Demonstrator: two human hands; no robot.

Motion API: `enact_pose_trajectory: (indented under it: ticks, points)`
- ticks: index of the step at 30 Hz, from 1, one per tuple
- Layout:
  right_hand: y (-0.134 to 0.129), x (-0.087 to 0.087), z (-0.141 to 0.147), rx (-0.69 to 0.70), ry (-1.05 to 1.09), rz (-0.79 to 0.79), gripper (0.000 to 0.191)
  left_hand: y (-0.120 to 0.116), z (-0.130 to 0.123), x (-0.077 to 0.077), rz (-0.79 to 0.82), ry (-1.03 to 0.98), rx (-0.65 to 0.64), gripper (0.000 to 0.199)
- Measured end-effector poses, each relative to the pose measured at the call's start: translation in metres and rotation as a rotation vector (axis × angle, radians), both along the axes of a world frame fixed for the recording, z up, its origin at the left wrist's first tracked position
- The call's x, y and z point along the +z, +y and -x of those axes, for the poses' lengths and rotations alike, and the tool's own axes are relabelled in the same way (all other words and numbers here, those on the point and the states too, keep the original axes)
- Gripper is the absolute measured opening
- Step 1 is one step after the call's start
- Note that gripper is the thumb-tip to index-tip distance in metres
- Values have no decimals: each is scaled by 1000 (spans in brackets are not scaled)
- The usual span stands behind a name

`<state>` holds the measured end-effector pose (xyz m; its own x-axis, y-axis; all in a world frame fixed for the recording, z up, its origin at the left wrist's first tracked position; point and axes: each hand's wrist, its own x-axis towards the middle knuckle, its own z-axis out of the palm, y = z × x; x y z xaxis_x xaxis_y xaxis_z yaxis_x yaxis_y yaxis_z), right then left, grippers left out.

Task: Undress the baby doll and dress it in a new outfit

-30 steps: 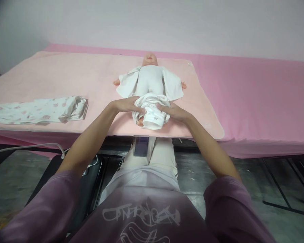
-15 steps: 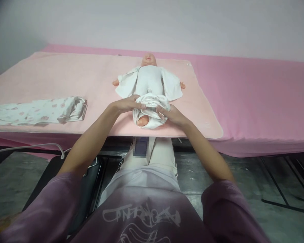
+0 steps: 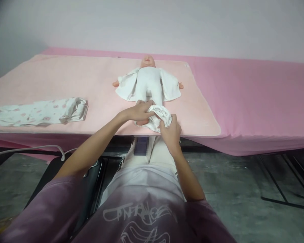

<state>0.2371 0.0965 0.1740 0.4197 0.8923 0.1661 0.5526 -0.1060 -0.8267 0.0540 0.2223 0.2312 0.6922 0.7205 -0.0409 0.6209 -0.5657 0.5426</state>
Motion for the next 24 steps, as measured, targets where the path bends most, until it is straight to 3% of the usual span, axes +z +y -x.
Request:
enact_pose_trajectory:
  ticks: [7,11,14,20,24]
  points:
    - [-1,-1,-7,-43,-223,9,39,-7,-10,-3,-81,89,-76,52]
    - [-6,0,-7,11,-145,97,44,-8,-11,-1,-62,113,-88,65]
    - [-7,-2,-8,-4,-154,75,57,-10,-10,1,-78,150,-89,62]
    - [2,-9,-14,5,-358,3,37,-22,-12,-1,-227,276,-64,70]
    - [10,-11,-22,83,-166,19,38,-25,-12,-5,-233,200,-34,63]
